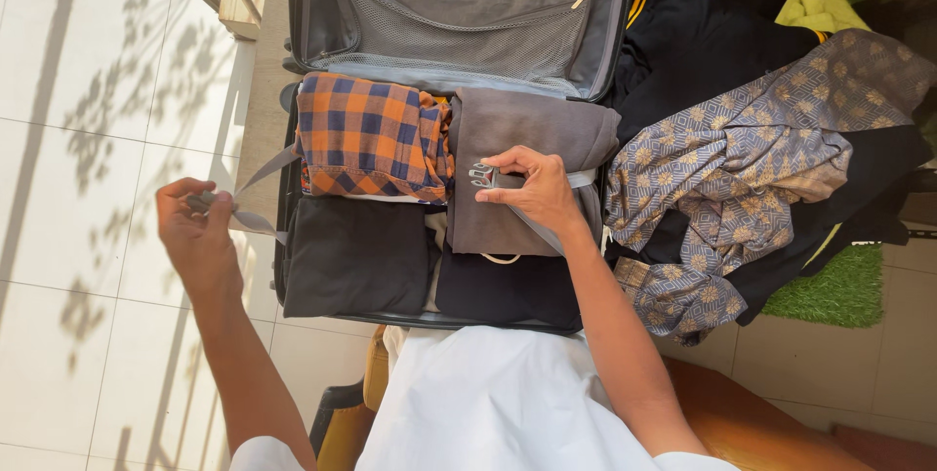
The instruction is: The person folds a checkered shirt and grey fabric, places them in a suitcase, and secures them using the suitcase internal straps. They then fold a blue and gold patterned garment and place it inside the suitcase.
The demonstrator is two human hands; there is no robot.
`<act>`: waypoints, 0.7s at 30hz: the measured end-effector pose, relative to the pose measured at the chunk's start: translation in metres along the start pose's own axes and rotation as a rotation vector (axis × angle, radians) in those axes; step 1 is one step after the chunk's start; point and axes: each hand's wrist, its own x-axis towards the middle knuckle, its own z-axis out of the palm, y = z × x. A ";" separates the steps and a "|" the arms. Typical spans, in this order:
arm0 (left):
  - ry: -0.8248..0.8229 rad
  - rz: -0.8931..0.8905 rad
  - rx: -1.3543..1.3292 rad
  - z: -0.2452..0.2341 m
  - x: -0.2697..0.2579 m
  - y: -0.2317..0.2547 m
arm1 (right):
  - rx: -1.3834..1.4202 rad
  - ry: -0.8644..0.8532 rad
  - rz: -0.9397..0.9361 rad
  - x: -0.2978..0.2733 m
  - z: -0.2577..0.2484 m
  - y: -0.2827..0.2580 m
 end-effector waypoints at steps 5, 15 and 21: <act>-0.055 0.040 0.097 0.021 -0.005 0.032 | 0.022 -0.009 0.015 0.000 0.001 0.000; -0.320 -0.141 -0.005 0.031 0.029 0.025 | 0.027 0.005 0.019 0.002 0.002 -0.002; -0.294 0.177 0.808 -0.010 0.020 0.021 | 0.060 0.022 0.016 -0.002 0.003 0.003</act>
